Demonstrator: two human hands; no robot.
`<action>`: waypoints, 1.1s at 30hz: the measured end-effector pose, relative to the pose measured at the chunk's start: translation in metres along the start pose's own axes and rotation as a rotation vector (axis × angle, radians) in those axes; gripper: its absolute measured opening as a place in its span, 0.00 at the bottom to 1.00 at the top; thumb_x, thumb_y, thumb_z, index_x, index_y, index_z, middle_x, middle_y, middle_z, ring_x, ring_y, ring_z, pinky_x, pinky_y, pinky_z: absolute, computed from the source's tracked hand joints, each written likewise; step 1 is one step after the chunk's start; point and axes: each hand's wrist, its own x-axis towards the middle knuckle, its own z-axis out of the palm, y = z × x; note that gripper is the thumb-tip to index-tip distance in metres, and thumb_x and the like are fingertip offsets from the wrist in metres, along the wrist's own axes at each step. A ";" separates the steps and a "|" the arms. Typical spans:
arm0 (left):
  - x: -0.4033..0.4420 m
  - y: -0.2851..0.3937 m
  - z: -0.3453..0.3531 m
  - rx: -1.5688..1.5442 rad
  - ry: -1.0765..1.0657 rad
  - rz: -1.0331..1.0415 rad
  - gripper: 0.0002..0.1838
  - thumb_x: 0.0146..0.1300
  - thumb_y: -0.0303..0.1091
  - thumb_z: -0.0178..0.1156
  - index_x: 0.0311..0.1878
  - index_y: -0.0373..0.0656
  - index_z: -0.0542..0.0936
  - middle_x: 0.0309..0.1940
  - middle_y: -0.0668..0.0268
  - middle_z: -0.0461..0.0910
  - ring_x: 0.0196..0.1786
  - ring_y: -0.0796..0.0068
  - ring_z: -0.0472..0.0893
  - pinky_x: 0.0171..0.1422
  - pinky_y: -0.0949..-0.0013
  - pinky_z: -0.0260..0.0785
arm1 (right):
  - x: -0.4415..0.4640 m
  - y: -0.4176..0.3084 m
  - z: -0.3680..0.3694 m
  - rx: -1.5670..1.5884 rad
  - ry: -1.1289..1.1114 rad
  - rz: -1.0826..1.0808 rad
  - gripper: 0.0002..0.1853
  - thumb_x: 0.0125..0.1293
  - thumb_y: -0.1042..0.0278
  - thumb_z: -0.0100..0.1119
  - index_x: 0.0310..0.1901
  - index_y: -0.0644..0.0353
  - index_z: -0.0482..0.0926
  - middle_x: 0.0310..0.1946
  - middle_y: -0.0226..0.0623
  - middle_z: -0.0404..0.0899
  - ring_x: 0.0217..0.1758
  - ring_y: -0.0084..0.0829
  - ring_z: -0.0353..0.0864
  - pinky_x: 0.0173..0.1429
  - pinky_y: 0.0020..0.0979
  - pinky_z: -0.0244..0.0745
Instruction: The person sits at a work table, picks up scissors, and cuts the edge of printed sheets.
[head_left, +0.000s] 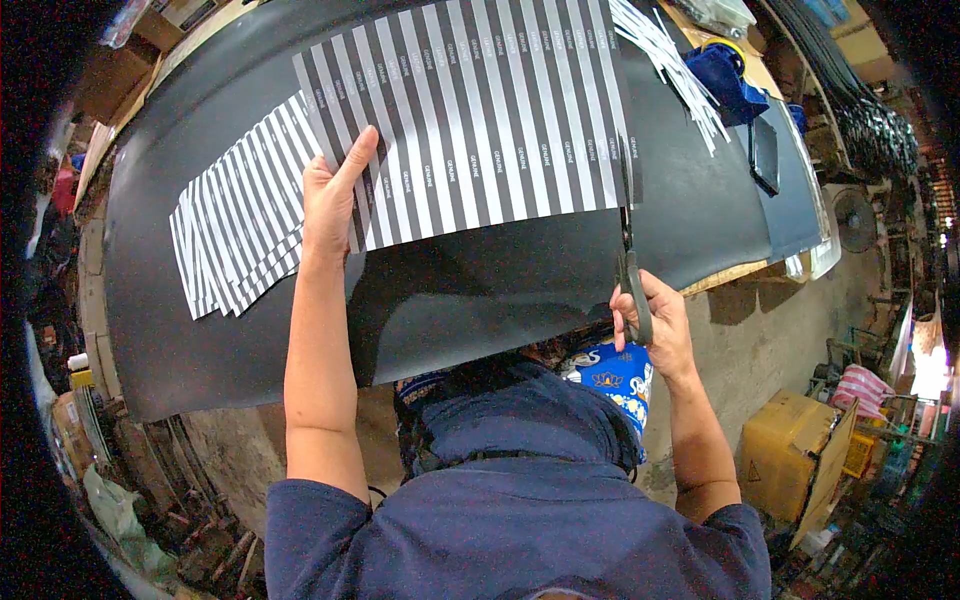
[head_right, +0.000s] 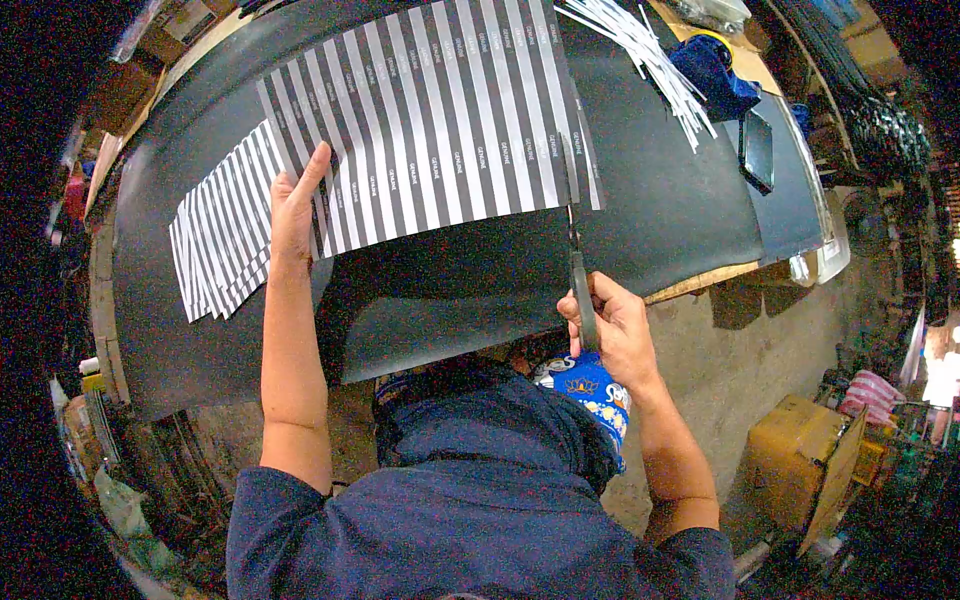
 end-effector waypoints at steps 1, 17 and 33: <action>0.000 -0.001 -0.001 0.002 -0.010 -0.004 0.15 0.61 0.39 0.63 0.41 0.35 0.79 0.30 0.61 0.82 0.27 0.81 0.82 0.30 0.80 0.75 | 0.000 -0.001 0.001 0.002 0.001 -0.001 0.07 0.61 0.68 0.60 0.33 0.62 0.74 0.20 0.29 0.71 0.19 0.18 0.71 0.22 0.21 0.70; 0.001 -0.004 -0.003 0.049 -0.006 -0.015 0.16 0.60 0.40 0.64 0.41 0.35 0.79 0.31 0.61 0.82 0.29 0.81 0.81 0.30 0.80 0.75 | 0.003 0.003 -0.004 -0.014 0.019 0.025 0.08 0.61 0.67 0.61 0.31 0.62 0.74 0.19 0.29 0.71 0.18 0.18 0.70 0.20 0.21 0.68; 0.002 -0.008 -0.002 0.089 -0.010 -0.041 0.18 0.59 0.41 0.64 0.43 0.34 0.79 0.34 0.62 0.82 0.33 0.81 0.80 0.37 0.79 0.72 | 0.009 0.005 -0.007 -0.017 -0.045 -0.029 0.19 0.62 0.52 0.58 0.33 0.64 0.73 0.18 0.33 0.73 0.17 0.23 0.74 0.22 0.22 0.69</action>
